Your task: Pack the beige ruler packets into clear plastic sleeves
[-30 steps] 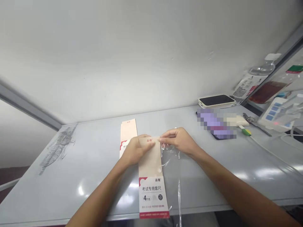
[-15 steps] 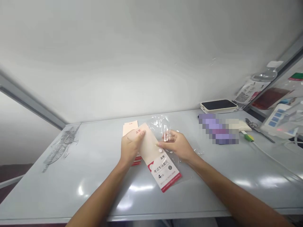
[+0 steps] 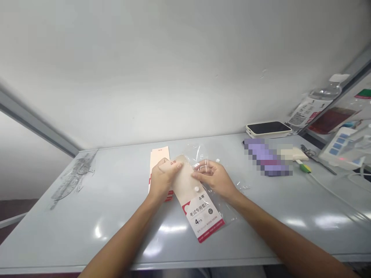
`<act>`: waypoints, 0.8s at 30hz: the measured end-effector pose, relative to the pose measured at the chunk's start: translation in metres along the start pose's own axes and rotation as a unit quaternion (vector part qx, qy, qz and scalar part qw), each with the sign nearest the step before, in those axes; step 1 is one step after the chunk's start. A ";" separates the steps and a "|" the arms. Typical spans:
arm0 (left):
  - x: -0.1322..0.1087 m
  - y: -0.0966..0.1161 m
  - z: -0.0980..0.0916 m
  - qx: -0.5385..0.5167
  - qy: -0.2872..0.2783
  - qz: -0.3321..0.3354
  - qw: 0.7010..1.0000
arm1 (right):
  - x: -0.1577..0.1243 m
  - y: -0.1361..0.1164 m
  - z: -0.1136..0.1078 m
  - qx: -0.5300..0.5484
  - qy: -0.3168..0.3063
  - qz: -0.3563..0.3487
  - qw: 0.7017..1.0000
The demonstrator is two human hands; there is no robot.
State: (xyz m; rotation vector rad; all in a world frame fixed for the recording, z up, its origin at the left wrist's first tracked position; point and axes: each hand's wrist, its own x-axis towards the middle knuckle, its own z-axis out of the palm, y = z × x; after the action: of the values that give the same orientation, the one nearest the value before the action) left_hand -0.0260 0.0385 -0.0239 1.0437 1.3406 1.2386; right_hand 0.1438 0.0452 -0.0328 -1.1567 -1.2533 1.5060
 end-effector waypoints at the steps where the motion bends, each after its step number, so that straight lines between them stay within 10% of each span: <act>1: 0.000 0.001 0.000 0.003 -0.005 -0.007 1.000 | 0.000 0.000 0.000 -0.001 -0.005 0.000 1.000; 11: 0.010 0.014 -0.014 0.000 -0.072 -0.056 0.996 | 0.000 -0.004 -0.011 -0.123 -0.086 -0.060 0.987; 17: 0.013 0.022 -0.021 0.020 -0.231 -0.140 0.963 | -0.002 -0.010 -0.020 -0.154 -0.137 -0.058 0.977; 24: 0.017 0.011 -0.019 0.034 -0.192 -0.139 0.971 | -0.004 -0.014 -0.020 -0.109 -0.191 -0.032 0.975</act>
State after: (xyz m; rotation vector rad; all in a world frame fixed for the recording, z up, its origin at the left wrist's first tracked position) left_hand -0.0478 0.0536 -0.0155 1.0385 1.1837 0.7416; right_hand 0.1643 0.0476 -0.0194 -0.9772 -1.7348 1.6219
